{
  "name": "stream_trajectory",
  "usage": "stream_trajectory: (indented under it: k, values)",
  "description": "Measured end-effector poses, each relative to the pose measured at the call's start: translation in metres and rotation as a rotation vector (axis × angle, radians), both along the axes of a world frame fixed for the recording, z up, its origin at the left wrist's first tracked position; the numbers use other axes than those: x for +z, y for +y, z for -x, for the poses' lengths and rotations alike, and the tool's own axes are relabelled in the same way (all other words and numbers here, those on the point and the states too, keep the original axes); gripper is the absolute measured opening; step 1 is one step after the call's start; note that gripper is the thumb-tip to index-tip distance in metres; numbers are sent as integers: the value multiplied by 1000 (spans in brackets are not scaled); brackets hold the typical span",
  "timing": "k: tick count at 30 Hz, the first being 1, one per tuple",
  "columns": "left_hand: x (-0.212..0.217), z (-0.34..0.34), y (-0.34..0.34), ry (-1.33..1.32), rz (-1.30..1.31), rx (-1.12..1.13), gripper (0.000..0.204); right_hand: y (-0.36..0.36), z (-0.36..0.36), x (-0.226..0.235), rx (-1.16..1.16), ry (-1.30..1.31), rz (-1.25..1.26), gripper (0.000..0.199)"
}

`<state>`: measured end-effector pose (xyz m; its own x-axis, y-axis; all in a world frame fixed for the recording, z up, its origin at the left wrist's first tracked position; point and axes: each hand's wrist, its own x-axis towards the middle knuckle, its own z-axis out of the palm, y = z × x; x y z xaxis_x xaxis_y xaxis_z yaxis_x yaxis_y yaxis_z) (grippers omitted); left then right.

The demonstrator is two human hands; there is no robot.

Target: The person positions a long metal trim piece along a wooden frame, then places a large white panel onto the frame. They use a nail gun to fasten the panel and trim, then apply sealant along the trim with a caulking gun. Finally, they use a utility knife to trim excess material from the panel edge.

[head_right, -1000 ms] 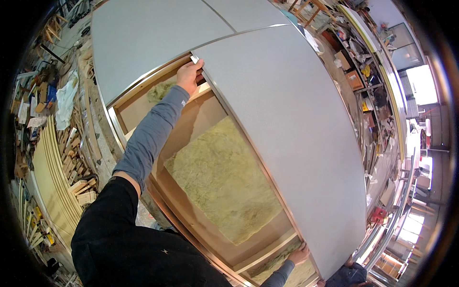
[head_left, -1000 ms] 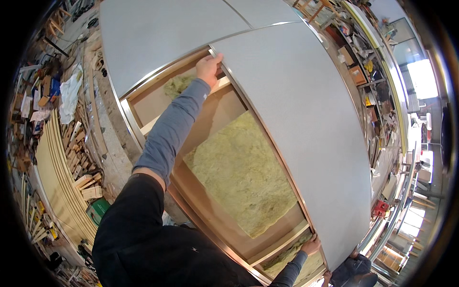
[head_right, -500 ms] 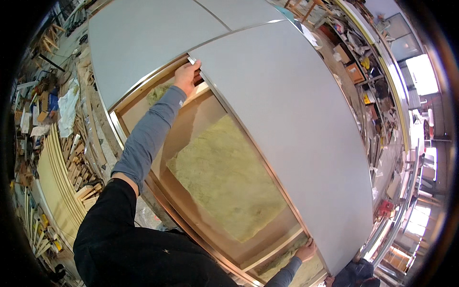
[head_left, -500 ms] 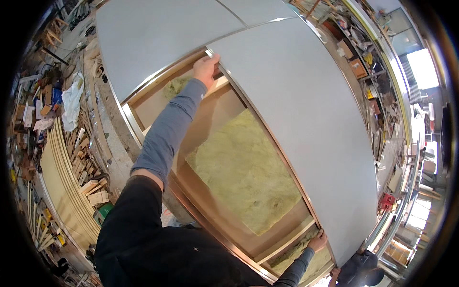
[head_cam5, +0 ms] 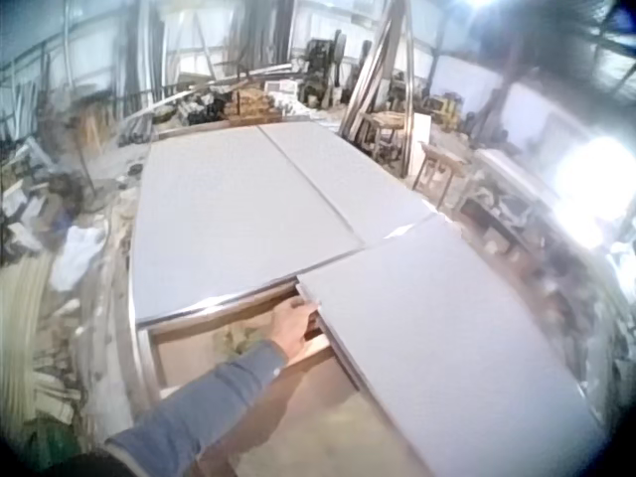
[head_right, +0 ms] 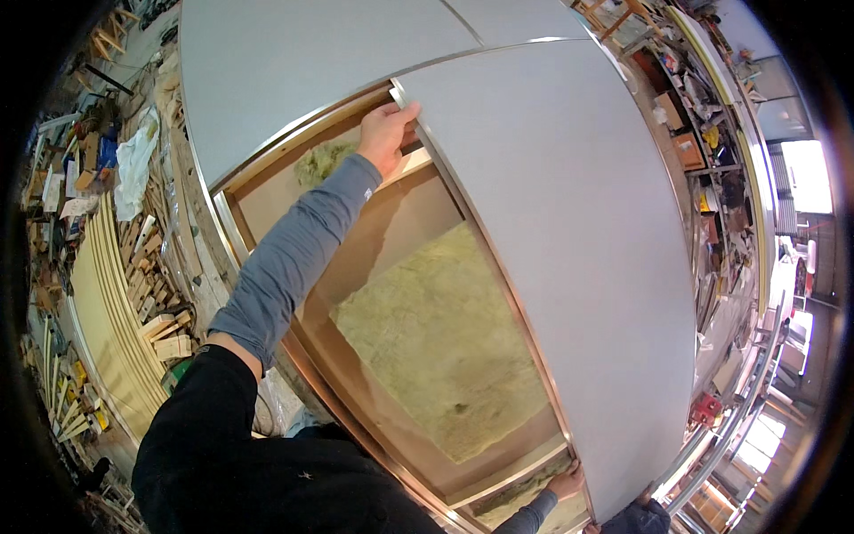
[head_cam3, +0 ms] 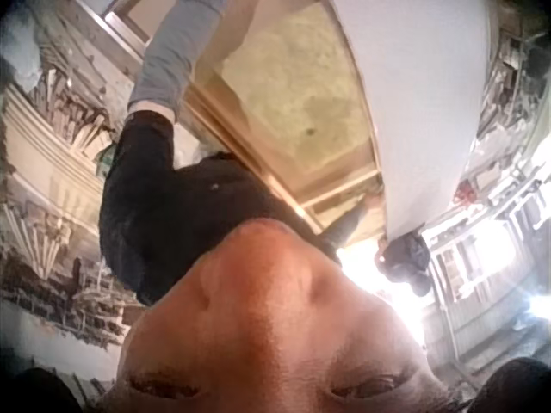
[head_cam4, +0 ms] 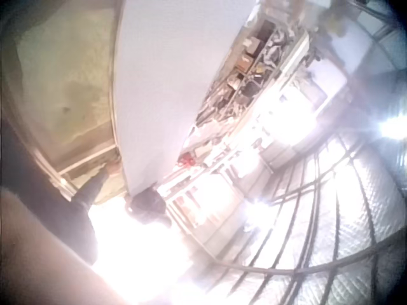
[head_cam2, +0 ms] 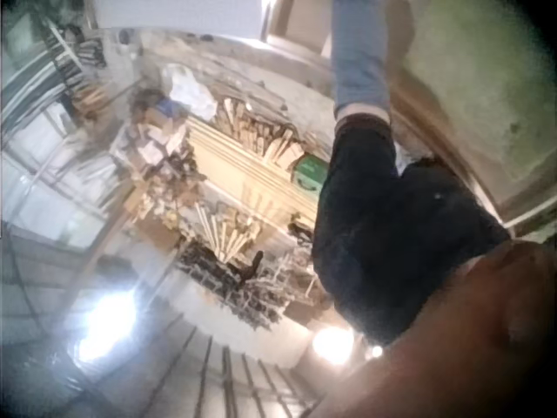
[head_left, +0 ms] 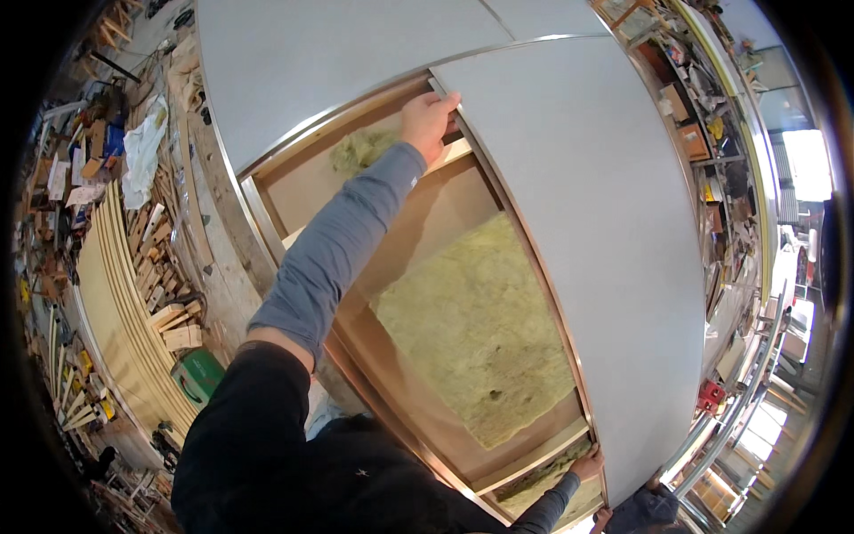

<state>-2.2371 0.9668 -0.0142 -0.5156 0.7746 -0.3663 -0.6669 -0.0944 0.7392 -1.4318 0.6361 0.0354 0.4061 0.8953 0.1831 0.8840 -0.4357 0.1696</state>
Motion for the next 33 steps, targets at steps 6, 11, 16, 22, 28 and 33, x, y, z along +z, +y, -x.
stream_trajectory:
  k: [6,11,16,22,28,33]
  values:
    - [-1,0,-2,34,21,-6,11,9,-7,-2,20,57,21,38]
    - [-4,0,-1,54,38,50,11,9,-7,-2,54,138,-35,38]
    - [2,-1,-2,-4,11,81,11,8,-6,-9,129,36,-63,40]
    - [-5,0,3,14,17,72,13,5,-19,-8,89,72,-15,40]
    - [6,-2,1,22,41,107,14,8,-14,-6,-21,125,78,40]
    - [1,3,-1,-7,30,34,12,4,-15,-7,59,95,-22,40]
